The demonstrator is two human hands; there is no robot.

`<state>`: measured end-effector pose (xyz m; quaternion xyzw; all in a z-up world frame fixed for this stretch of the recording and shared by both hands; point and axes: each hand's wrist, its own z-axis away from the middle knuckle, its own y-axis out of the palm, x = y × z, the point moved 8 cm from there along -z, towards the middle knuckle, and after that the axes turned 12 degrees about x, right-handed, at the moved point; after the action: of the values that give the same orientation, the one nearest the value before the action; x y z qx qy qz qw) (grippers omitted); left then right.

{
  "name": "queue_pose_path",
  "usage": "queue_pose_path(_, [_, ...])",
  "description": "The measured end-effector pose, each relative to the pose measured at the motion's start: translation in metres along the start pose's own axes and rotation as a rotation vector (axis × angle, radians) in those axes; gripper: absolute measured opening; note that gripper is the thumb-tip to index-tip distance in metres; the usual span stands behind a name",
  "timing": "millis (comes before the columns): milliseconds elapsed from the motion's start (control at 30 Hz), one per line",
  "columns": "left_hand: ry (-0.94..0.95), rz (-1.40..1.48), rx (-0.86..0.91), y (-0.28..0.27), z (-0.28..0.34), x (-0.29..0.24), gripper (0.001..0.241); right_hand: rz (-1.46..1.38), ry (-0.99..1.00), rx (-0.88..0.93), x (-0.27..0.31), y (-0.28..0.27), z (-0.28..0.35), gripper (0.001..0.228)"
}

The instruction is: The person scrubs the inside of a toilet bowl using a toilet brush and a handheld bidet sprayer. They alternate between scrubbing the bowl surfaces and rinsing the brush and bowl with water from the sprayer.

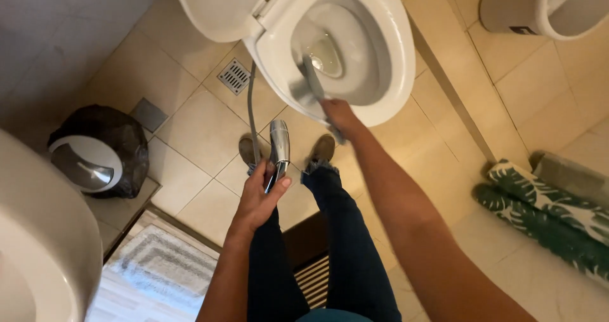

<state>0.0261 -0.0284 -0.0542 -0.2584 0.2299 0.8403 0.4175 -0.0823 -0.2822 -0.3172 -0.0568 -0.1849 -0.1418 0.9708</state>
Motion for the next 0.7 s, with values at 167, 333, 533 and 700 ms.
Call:
queue_pose_path(167, [0.055, -0.013, 0.021, -0.001, -0.006, 0.001, 0.05, 0.537, 0.107, -0.016, -0.053, -0.133, 0.014, 0.055])
queue_pose_path(333, [0.065, -0.039, 0.043, 0.002, -0.002, -0.006, 0.056, 1.287, 0.245, -0.156, 0.021, -0.22, 0.05, 0.045])
queue_pose_path(533, [-0.049, -0.032, 0.068, 0.009, 0.003, -0.005, 0.038, 1.628, -0.089, -0.307, 0.157, -0.179, 0.057, 0.034])
queue_pose_path(700, [-0.081, 0.028, 0.04, 0.012, 0.006, -0.001, 0.032, 1.694, 0.014, -0.309, 0.169, -0.167, 0.06, 0.046])
